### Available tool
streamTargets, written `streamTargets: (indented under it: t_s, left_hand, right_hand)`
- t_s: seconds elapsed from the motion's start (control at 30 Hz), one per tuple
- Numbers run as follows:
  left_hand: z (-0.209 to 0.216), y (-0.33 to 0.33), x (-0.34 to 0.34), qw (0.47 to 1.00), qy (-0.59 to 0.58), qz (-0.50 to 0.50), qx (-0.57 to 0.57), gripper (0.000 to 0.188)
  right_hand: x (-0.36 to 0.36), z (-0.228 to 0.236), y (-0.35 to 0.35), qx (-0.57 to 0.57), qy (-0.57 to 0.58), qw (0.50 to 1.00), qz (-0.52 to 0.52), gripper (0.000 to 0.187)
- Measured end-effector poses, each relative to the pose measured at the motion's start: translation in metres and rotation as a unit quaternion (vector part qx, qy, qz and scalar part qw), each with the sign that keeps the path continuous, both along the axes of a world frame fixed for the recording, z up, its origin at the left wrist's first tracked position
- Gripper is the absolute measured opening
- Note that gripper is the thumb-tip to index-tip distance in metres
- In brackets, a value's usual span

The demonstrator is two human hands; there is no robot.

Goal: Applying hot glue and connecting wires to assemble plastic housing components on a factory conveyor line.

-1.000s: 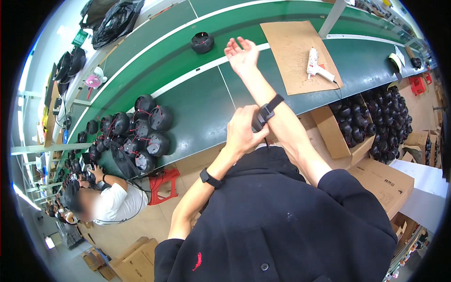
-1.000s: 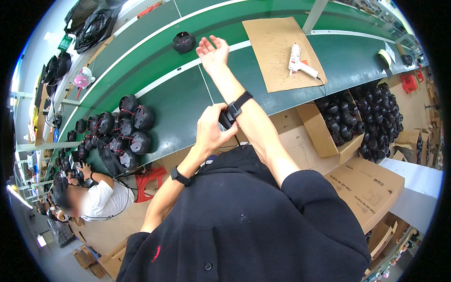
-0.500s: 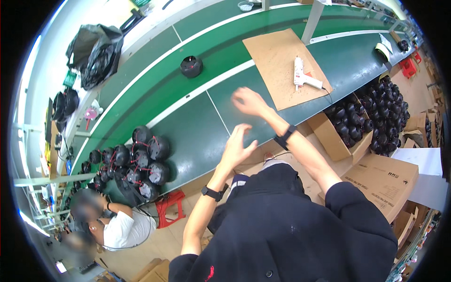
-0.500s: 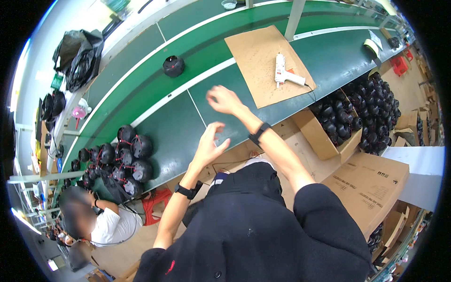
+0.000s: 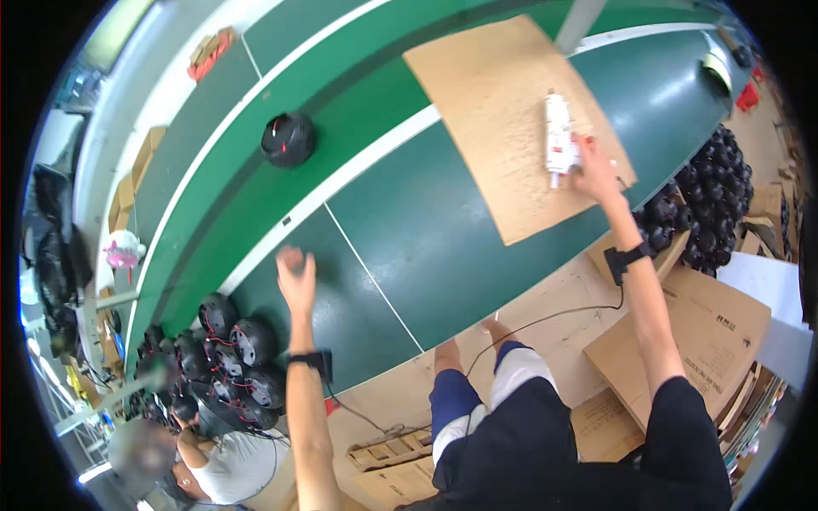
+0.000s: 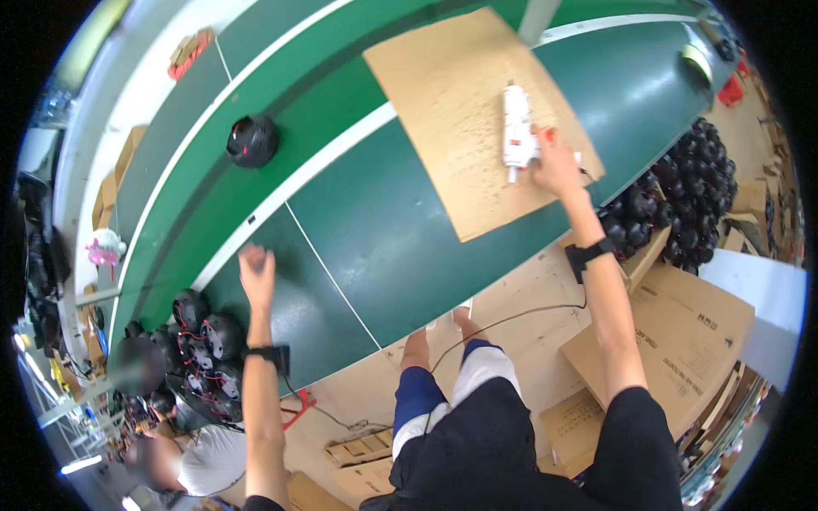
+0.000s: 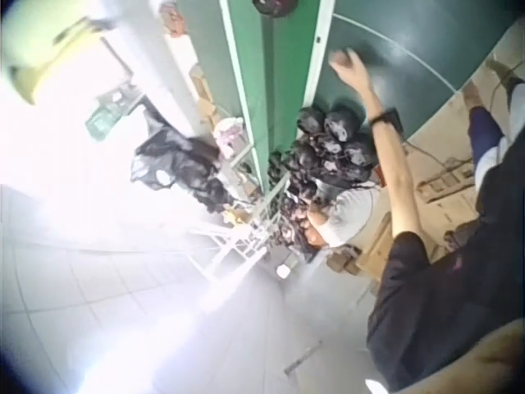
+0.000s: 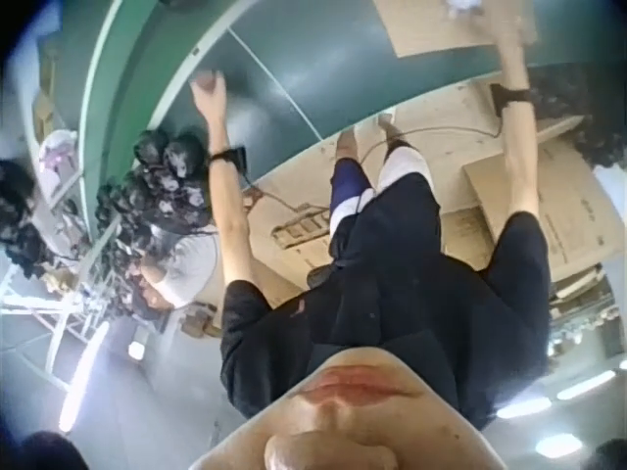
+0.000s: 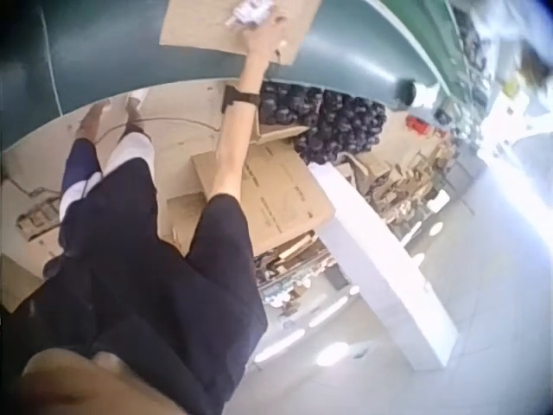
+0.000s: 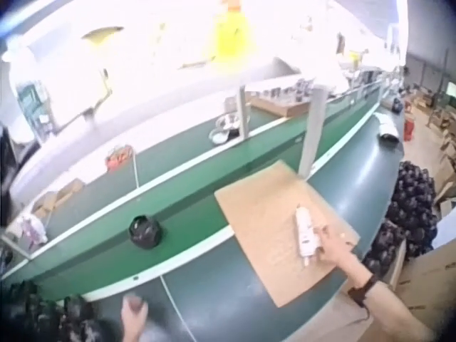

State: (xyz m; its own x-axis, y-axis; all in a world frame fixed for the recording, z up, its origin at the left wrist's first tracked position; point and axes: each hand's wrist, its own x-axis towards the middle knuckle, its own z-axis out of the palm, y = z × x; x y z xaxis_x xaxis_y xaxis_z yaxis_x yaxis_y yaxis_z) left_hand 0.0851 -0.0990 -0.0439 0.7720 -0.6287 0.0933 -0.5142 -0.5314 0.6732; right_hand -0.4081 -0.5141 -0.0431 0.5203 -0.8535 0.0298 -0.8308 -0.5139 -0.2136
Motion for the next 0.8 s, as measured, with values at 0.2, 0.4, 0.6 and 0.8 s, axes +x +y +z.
streamTargets:
  t_s: [0.2, 0.4, 0.6, 0.8]
  left_hand:
    - [-0.002, -0.186, 0.090, 0.978, -0.120, -0.100, -0.138, 0.120]
    - [-0.001, -0.215, 0.118, 0.974, -0.153, 0.012, -0.168, 0.092]
    - [0.028, -0.075, 0.013, 0.978, -0.016, -0.180, -0.105, 0.094]
    - [0.010, 0.037, -0.106, 0.975, 0.141, -0.159, -0.067, 0.100]
  right_hand:
    - [-0.010, -0.044, -0.011, -0.069, -0.063, 0.995, -0.031, 0.070]
    - [-0.016, -0.031, -0.034, -0.013, -0.061, 0.998, -0.010, 0.067]
    - [-0.027, -0.037, -0.025, -0.031, -0.041, 0.998, -0.021, 0.067]
    - [-0.010, -0.027, -0.017, -0.089, -0.017, 0.995, -0.031, 0.055]
